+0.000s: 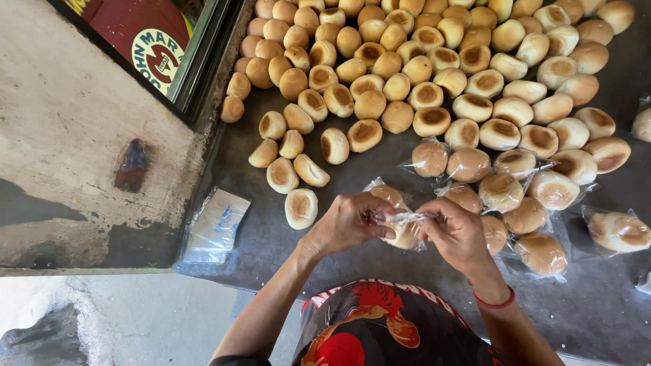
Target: The person puts individual bread rolls into plastic bags by hand and seals each bag by twisting the top.
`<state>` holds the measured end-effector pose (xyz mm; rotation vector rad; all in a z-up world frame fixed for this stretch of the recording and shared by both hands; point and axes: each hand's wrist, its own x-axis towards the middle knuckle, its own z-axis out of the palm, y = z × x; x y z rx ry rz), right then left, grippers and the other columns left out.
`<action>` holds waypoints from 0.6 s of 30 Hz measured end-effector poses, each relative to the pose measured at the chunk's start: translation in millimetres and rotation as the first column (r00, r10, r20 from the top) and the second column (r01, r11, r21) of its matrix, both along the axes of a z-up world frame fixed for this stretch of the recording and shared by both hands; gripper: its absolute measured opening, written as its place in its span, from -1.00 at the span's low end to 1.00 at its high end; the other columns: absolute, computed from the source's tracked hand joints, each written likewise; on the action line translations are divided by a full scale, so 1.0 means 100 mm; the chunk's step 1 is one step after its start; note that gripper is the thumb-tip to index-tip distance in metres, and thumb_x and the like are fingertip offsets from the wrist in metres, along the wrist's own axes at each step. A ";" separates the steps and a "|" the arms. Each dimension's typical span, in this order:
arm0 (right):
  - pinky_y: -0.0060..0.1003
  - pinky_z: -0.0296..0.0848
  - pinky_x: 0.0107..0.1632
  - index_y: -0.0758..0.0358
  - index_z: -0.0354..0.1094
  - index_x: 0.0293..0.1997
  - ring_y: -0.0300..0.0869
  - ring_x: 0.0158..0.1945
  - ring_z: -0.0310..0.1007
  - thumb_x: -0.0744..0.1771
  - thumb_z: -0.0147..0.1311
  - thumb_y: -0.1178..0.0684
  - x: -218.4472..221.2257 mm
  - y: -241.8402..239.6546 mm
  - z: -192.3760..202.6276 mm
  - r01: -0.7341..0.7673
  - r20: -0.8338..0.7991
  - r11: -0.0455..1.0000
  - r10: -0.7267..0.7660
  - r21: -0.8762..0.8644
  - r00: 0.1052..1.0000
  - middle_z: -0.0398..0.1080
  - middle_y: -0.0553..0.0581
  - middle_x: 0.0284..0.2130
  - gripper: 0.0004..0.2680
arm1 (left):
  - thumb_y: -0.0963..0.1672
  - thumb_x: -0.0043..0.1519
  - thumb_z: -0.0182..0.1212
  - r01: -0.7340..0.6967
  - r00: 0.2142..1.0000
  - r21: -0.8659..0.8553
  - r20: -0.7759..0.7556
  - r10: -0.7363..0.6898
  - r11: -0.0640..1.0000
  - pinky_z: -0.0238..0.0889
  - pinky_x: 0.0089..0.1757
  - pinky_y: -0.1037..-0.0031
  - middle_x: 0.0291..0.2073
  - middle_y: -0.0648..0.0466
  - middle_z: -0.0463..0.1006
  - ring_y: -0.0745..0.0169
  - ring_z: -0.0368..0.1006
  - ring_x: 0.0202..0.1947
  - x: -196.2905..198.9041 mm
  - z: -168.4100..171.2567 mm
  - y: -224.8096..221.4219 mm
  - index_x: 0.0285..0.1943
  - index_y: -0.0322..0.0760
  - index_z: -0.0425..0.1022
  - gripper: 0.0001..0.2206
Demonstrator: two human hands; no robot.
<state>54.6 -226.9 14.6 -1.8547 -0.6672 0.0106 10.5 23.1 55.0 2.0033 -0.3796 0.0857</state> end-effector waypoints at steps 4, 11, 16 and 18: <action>-0.39 0.48 -0.44 0.39 0.41 -0.18 -0.24 -0.43 0.54 0.37 0.07 0.24 0.20 0.02 -0.12 -0.067 -0.416 0.965 0.172 0.254 0.893 0.51 0.16 -0.40 -0.96 | -0.15 0.17 0.45 0.020 0.973 0.173 0.222 -0.059 0.985 0.46 -0.25 0.34 -0.27 -0.03 0.66 0.08 0.59 -0.30 0.03 0.03 0.04 -0.13 -0.29 0.66 -0.85; -0.16 0.58 -0.05 0.35 0.42 -0.06 -0.09 -0.15 0.59 0.40 0.05 0.18 0.22 0.08 0.36 -0.084 -0.249 0.640 0.412 0.763 0.876 0.53 0.18 -0.20 -0.91 | -0.20 0.21 0.39 -0.396 0.810 0.110 0.509 0.290 0.912 0.43 -0.21 0.34 -0.27 0.01 0.60 0.08 0.56 -0.28 -0.04 0.36 -0.14 -0.12 -0.29 0.67 -0.90; -0.27 0.39 0.01 0.40 0.44 -0.07 -0.13 -0.07 0.39 0.42 0.06 0.26 0.19 0.05 0.44 -0.048 -0.275 0.812 0.252 0.582 0.928 0.48 0.16 -0.15 -0.94 | -0.22 0.28 0.34 -0.068 0.998 -0.467 -0.033 0.059 0.882 0.43 -0.13 0.55 -0.23 0.12 0.62 0.42 0.52 -0.19 -0.11 0.17 -0.17 -0.15 -0.31 0.61 -0.97; -0.29 0.34 0.02 0.41 0.44 -0.07 -0.14 -0.05 0.34 0.43 0.06 0.28 0.10 0.03 0.40 -0.027 -0.290 0.849 0.210 0.528 0.934 0.47 0.16 -0.14 -0.95 | -0.21 0.29 0.33 -0.165 0.986 -0.485 -0.101 0.133 0.859 0.40 -0.15 0.56 -0.24 0.12 0.64 0.43 0.50 -0.22 -0.10 0.05 -0.22 -0.13 -0.32 0.63 -0.95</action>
